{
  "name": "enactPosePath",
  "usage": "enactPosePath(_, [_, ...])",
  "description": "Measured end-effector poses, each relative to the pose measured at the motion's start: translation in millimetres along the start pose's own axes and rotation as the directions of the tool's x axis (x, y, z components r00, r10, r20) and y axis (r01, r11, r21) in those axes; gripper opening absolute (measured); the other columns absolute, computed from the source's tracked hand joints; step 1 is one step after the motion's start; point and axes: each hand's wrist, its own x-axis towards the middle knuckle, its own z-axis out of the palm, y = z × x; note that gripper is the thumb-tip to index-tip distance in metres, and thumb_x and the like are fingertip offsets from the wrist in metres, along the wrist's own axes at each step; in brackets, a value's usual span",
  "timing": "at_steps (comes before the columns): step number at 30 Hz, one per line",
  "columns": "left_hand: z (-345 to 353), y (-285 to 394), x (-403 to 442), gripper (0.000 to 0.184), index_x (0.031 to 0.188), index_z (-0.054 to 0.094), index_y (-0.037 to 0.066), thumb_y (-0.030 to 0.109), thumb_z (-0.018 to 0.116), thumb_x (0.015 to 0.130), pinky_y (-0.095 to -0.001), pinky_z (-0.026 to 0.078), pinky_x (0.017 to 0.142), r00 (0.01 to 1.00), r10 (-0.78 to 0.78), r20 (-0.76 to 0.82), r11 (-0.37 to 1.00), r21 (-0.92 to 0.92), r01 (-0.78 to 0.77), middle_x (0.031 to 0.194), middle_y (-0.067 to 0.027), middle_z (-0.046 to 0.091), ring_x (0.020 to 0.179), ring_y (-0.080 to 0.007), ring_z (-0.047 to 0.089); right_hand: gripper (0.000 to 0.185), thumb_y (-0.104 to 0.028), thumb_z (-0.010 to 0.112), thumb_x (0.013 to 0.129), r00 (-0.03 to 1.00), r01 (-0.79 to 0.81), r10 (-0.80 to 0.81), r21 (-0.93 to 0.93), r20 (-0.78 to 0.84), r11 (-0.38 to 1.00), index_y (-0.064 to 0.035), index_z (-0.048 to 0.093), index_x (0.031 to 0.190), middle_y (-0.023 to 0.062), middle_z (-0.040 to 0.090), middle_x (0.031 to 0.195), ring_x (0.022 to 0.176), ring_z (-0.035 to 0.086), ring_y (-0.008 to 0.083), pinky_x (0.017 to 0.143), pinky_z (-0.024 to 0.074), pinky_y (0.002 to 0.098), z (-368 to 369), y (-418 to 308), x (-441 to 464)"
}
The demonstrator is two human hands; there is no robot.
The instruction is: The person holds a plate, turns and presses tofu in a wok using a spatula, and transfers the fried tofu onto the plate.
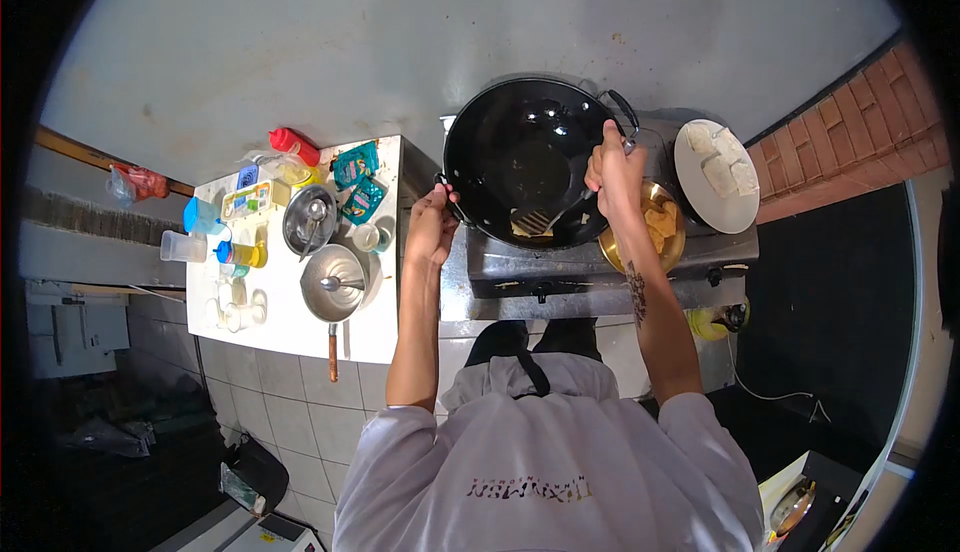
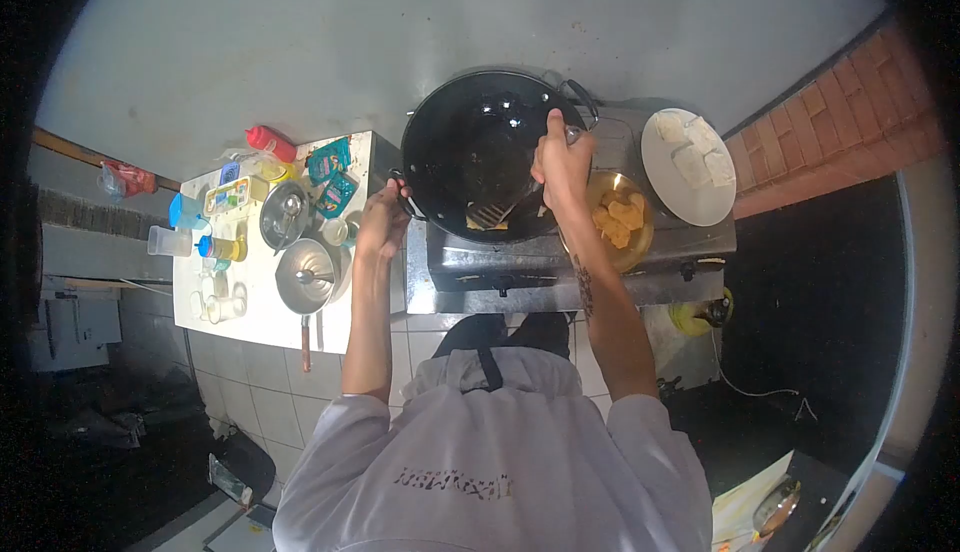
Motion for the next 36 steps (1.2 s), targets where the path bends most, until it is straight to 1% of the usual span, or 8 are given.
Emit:
enactPosePath(6, [5,2,-5,0.021,0.092,0.056,0.006,0.024,0.046,0.096,-0.0171,0.026,0.045,0.999,0.018,-0.034,0.997,0.069,-0.016,0.073,0.0023,0.056,0.049,-0.0029,0.034,0.039,-0.022,0.052,0.089,0.992,-0.088,0.09,0.025,-0.088,0.996,-0.0113,0.027,0.061,-0.0008,0.023,0.041,0.03,0.021,0.0098,0.03,0.0175,0.0273,3,2,3])
enactPosePath(8, [8,1,-7,0.022,0.093,0.054,0.001,0.02,0.044,0.096,-0.0194,0.036,0.072,0.998,0.061,-0.03,0.998,0.037,-0.059,0.084,-0.0012,0.053,0.075,-0.0082,0.046,0.038,-0.021,0.053,0.087,0.985,-0.106,0.11,0.037,-0.134,0.994,-0.011,0.027,0.062,-0.0005,0.022,0.041,0.03,0.02,0.0105,0.03,0.0173,0.0279,3,0,0])
enactPosePath(17, [6,0,-3,0.022,0.095,0.053,-0.001,0.019,0.045,0.096,-0.0219,0.038,0.074,0.995,0.052,-0.087,0.997,0.065,-0.047,0.085,-0.0035,0.053,0.078,-0.0101,0.047,0.037,-0.018,0.051,0.087,0.992,-0.078,0.078,0.009,-0.096,0.997,-0.0117,0.028,0.059,0.0004,0.024,0.04,0.029,0.021,0.012,0.03,0.0157,0.0292,0,2,-2])
enactPosePath(19, [3,0,-2,0.023,0.096,0.053,-0.001,0.02,0.044,0.096,-0.0219,0.038,0.074,0.997,0.05,-0.063,0.997,0.057,-0.046,0.086,-0.0035,0.053,0.078,-0.01,0.048,0.022,-0.012,0.049,0.088,0.989,-0.121,0.121,0.004,-0.088,0.993,0.0012,0.032,0.093,0.0013,0.032,0.044,0.03,0.027,0.0109,0.029,0.021,0.0287,-2,2,1])
enactPosePath(20, [2,-1,-2,0.023,0.096,0.052,-0.002,0.02,0.044,0.096,-0.0219,0.038,0.074,0.998,0.05,-0.037,0.998,0.048,-0.048,0.087,-0.0035,0.053,0.077,-0.0099,0.048,0.022,-0.012,0.049,0.088,0.988,-0.125,0.125,0.003,-0.09,0.992,0.0012,0.032,0.093,0.0013,0.032,0.044,0.03,0.027,0.0109,0.029,0.021,0.0287,-1,3,1])
enactPosePath(22, [6,4,-5,0.022,0.097,0.052,-0.001,0.019,0.044,0.096,-0.0221,0.038,0.074,0.999,0.027,-0.036,0.999,0.043,-0.025,0.088,-0.0036,0.054,0.077,-0.01,0.048,0.038,-0.018,0.051,0.087,0.978,-0.118,0.119,0.016,-0.168,0.993,-0.0121,0.028,0.057,0.0007,0.024,0.039,0.029,0.021,0.0119,0.03,0.0154,0.0289,3,3,2])
enactPosePath(31, [6,22,-18,0.018,0.105,0.053,0.003,0.017,0.046,0.095,-0.0173,0.031,0.052,0.997,-0.043,0.07,0.993,0.115,0.034,0.084,-0.0005,0.058,0.057,-0.003,0.037,0.044,-0.016,0.05,0.086,0.982,-0.122,0.121,0.005,-0.144,0.993,-0.0138,0.024,0.051,0.0006,0.024,0.038,0.029,0.021,0.0115,0.03,0.0166,0.0284,1,1,9])
enactPosePath(36, [4,30,-20,0.019,0.103,0.056,0.008,0.023,0.049,0.095,-0.0162,0.031,0.057,0.996,-0.038,0.083,0.893,0.45,-0.003,0.087,0.0004,0.061,0.063,-0.0019,0.04,0.045,-0.015,0.05,0.086,0.987,-0.109,0.109,0.008,-0.116,0.994,-0.0137,0.024,0.05,0.0008,0.024,0.038,0.028,0.021,0.0117,0.029,0.0166,0.0287,-1,0,11])
